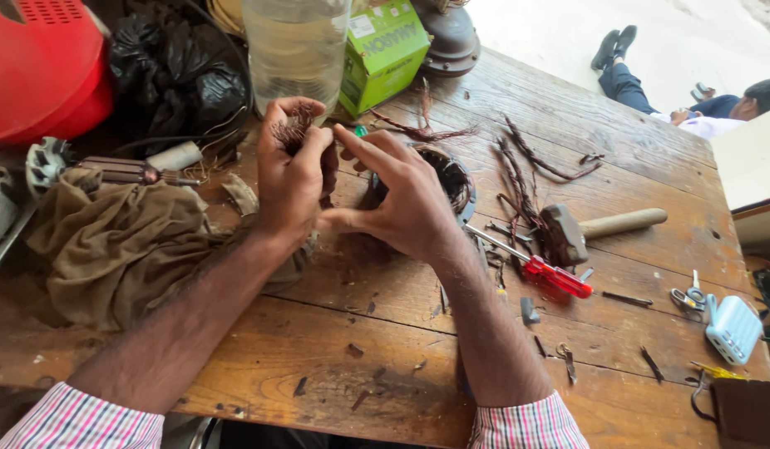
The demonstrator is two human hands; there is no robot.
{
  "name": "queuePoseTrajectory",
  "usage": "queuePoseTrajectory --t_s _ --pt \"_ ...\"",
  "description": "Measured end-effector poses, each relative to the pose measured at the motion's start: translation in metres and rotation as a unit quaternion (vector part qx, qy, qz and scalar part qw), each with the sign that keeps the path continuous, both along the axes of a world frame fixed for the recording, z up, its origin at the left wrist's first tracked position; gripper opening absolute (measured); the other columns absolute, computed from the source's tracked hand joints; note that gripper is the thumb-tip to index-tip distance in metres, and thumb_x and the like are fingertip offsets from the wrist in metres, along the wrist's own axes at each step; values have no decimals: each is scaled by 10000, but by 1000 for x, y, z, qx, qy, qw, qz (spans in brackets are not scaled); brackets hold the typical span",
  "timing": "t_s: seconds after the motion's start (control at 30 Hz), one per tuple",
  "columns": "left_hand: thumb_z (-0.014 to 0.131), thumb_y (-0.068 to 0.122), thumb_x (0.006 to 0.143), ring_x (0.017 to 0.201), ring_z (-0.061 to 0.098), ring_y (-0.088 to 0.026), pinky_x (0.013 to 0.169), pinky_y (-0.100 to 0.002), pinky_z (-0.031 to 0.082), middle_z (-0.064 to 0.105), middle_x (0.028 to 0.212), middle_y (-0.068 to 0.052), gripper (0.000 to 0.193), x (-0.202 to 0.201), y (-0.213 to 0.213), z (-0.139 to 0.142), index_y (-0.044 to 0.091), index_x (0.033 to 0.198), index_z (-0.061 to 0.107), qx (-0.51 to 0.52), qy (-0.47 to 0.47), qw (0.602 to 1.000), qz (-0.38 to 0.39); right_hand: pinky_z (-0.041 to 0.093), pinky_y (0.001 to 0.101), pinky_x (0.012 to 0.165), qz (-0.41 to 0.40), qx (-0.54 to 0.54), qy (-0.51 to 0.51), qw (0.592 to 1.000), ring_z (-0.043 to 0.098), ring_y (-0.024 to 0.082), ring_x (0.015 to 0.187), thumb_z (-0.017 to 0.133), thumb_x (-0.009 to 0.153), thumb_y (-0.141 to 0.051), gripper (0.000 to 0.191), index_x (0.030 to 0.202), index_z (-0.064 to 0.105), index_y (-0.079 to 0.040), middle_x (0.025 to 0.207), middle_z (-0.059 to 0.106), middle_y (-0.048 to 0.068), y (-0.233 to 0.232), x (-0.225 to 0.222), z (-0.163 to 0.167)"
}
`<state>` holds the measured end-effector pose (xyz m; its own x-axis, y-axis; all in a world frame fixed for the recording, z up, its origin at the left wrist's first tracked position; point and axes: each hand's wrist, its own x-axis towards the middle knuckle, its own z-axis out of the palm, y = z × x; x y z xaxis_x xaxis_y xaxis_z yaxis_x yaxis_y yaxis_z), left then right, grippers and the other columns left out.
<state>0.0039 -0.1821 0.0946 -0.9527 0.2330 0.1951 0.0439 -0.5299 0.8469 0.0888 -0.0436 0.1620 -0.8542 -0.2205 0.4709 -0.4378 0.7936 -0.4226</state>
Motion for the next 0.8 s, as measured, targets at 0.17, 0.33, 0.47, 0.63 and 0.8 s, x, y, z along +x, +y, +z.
queuePoseTrajectory --t_s 0.17,0.33,0.47,0.63,0.8 --pt "588 10 1081 734 542 -56 617 -252 453 576 956 -16 177 -2 2 5 38 1247 535 -21 134 990 25 568 386 926 -32 -41 -4 999 714 288 1089 747 992 -318 574 1481 577 -69 1233 701 140 -2 0 5" --pt "578 48 1048 701 602 -66 566 -254 508 610 904 -12 167 8 0 17 54 1199 507 -52 80 995 -7 548 405 803 -69 -38 6 997 706 303 929 743 951 -259 450 1337 645 -51 1031 696 130 -5 1 4" --pt "623 81 1036 692 623 -99 597 -272 550 615 939 -26 236 10 4 26 52 1231 493 16 55 997 -42 556 401 793 -110 -43 76 990 715 298 924 698 1015 -201 209 1175 718 -68 990 705 105 -6 2 -1" --pt "696 283 997 636 672 -177 568 -302 548 683 809 -83 323 10 5 33 26 1131 555 5 -78 986 -147 555 369 746 -159 -96 96 978 717 272 852 689 1023 -218 166 1051 708 -55 944 700 94 -4 1 -4" --pt "670 447 907 550 601 -149 494 -294 466 608 646 -13 316 12 3 35 145 928 580 -40 -189 959 -208 538 354 737 -172 -105 105 974 704 263 824 681 1041 -223 181 1046 688 -42 931 698 94 -5 0 -2"
